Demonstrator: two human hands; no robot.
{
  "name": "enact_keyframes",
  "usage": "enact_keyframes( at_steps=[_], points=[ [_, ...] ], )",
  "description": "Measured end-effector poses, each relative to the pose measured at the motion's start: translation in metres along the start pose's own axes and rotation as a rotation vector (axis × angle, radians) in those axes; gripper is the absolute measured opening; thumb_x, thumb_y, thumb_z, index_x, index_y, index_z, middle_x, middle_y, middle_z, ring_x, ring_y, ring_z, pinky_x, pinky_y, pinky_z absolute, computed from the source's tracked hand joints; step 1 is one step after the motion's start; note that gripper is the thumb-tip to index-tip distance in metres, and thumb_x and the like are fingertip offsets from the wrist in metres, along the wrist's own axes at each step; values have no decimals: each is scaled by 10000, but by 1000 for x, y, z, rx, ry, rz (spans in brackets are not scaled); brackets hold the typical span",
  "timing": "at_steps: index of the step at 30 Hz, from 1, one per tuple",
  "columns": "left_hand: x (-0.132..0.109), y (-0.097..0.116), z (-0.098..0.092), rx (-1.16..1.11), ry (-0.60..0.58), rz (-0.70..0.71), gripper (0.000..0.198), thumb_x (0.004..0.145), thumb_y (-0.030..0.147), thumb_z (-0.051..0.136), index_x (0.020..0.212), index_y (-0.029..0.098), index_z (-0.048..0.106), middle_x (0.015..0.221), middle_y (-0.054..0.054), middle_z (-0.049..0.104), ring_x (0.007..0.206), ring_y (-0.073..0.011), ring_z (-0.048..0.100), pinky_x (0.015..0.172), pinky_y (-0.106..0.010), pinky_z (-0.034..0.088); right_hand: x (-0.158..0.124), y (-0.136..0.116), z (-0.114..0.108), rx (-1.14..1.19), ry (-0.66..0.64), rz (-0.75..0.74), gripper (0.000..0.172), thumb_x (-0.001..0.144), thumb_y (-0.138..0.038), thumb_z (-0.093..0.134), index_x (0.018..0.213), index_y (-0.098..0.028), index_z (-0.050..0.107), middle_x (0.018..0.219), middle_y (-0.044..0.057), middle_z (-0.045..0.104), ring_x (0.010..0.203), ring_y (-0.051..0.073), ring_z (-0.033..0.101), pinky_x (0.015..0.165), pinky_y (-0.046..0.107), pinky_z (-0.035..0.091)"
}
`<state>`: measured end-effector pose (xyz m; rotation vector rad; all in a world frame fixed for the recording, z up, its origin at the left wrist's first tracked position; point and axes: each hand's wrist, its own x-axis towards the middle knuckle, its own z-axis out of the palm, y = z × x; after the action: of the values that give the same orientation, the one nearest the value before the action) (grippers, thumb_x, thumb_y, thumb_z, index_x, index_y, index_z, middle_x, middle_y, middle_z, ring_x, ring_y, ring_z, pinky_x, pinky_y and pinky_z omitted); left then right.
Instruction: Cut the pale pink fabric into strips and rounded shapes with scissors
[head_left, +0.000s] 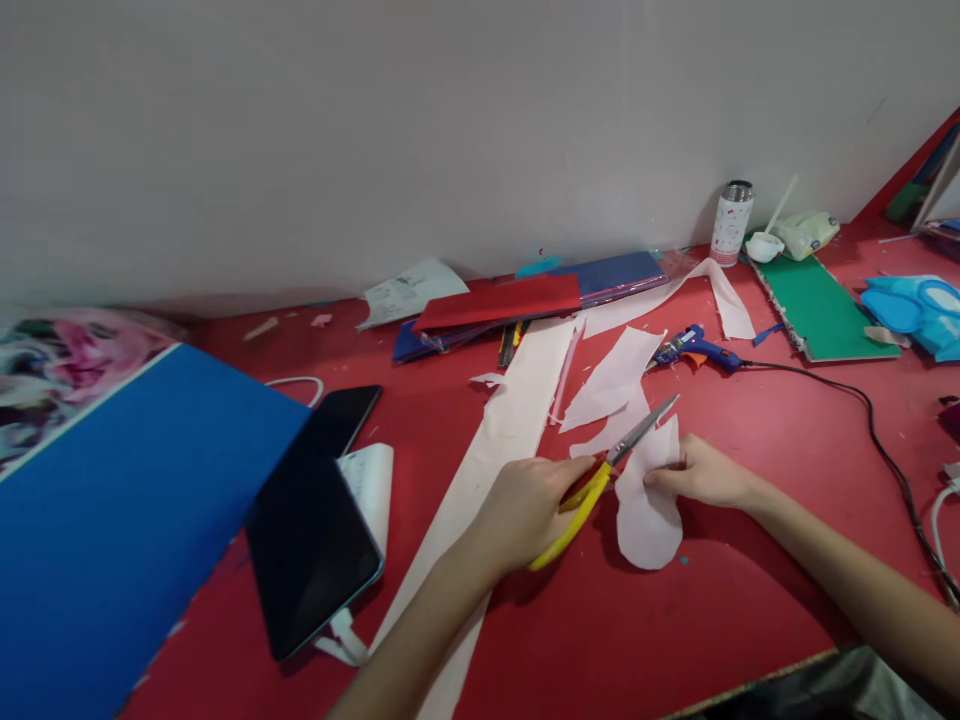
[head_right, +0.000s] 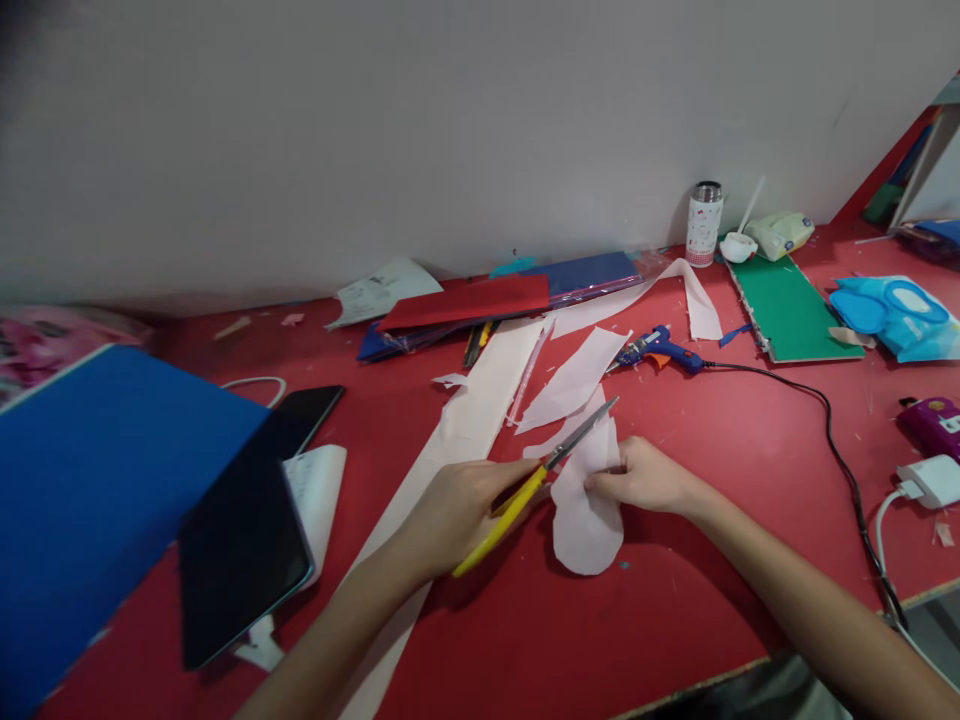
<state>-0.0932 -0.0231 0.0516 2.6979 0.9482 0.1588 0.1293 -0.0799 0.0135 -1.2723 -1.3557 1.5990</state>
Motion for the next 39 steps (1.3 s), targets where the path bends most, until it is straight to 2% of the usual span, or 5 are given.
enact_keyframes(
  at_steps=[11,19,29,33,39],
  points=[
    [7,-1,-1,29,88,-342,393,847,352,424,1190,218,560,1176,-69,668,950,-249,668,728,-284,477,0,-1,-2,41,-8,-15,200,706,-260,602,825,-115,670,818,60,683,775,205,633,716,317,482],
    [13,1,1,160,-144,-583,484,850,599,350,955,215,626,829,-104,721,770,-317,675,591,-317,412,0,0,-3,66,-7,8,207,696,-266,603,812,-106,663,807,72,688,760,200,628,717,324,486],
    [7,0,14,34,259,-312,351,915,364,351,970,191,652,965,-78,702,898,-225,647,715,-288,439,0,-1,-1,75,0,3,204,690,-264,595,795,-101,661,783,68,667,721,182,607,693,313,482],
    [4,18,21,-338,208,-116,278,881,371,426,829,209,646,820,-18,682,750,-162,618,673,-255,445,0,-1,1,-12,-5,-11,155,697,-250,560,742,-121,632,699,19,610,662,145,557,640,266,449],
    [4,36,33,-553,251,-177,272,841,328,465,623,188,548,564,29,508,535,-119,457,532,-235,358,-2,0,6,-108,-25,-51,130,706,-249,528,632,-143,547,596,-25,496,574,104,461,541,222,371]
  ],
)
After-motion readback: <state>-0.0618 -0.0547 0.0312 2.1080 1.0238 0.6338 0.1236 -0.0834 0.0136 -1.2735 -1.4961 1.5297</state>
